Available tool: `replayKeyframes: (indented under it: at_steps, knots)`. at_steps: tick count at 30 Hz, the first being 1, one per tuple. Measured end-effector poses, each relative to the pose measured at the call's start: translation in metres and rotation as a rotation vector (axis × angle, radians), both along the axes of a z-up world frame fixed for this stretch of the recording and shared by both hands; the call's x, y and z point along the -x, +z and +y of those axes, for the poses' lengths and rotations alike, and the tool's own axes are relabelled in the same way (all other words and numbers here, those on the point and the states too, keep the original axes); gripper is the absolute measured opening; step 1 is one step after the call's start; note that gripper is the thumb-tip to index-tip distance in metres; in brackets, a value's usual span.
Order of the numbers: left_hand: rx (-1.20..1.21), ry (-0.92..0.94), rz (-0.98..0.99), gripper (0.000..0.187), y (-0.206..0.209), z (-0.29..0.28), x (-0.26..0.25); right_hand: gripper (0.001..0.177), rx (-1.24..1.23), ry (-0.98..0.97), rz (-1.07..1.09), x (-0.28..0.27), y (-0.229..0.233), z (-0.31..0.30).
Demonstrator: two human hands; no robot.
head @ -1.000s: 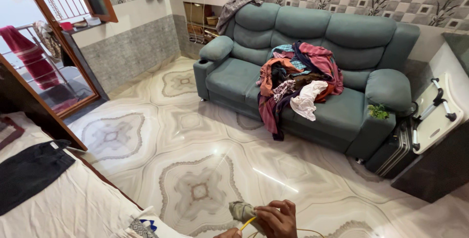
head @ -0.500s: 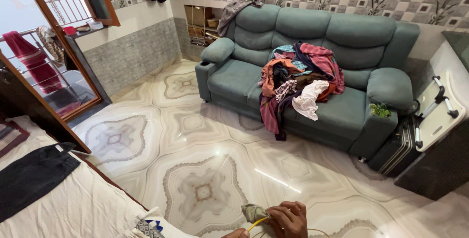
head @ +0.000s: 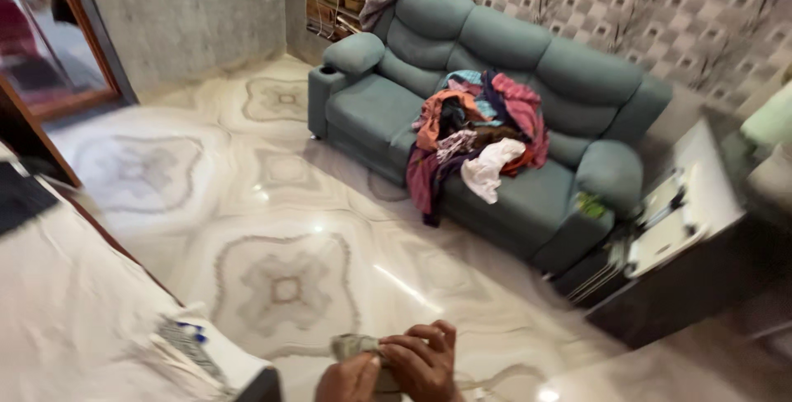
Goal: The person wipes down a yellow extension cord with a cloth and then winds the cord into a yellow extension reel.
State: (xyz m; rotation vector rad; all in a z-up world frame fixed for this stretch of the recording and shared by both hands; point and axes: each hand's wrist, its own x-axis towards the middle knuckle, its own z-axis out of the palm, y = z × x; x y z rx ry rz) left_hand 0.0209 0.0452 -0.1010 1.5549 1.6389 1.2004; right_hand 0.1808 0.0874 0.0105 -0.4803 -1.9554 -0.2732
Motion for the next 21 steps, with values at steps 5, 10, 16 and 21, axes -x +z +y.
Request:
replayKeyframes:
  at_steps: [5, 10, 16, 21]
  knots:
    - [0.078, 0.033, -0.070, 0.027, 0.022, -0.003, -0.011, 0.010, 0.148, -0.146, -0.005, -0.030, -0.025, 0.030]
    - [0.117, -0.010, -0.061, 0.031, -0.014, 0.015, 0.002, 0.018, 0.215, -0.089, -0.022, -0.037, -0.028, 0.044]
    - [0.035, -0.003, -0.035, 0.030, -0.059, 0.046, 0.017, 0.022, -0.090, 0.100, 0.031, 0.014, -0.022, 0.037]
    - [0.026, -0.036, -0.043, 0.029, -0.094, 0.035, 0.016, 0.016, -0.069, 0.064, 0.086, 0.017, -0.028, 0.014]
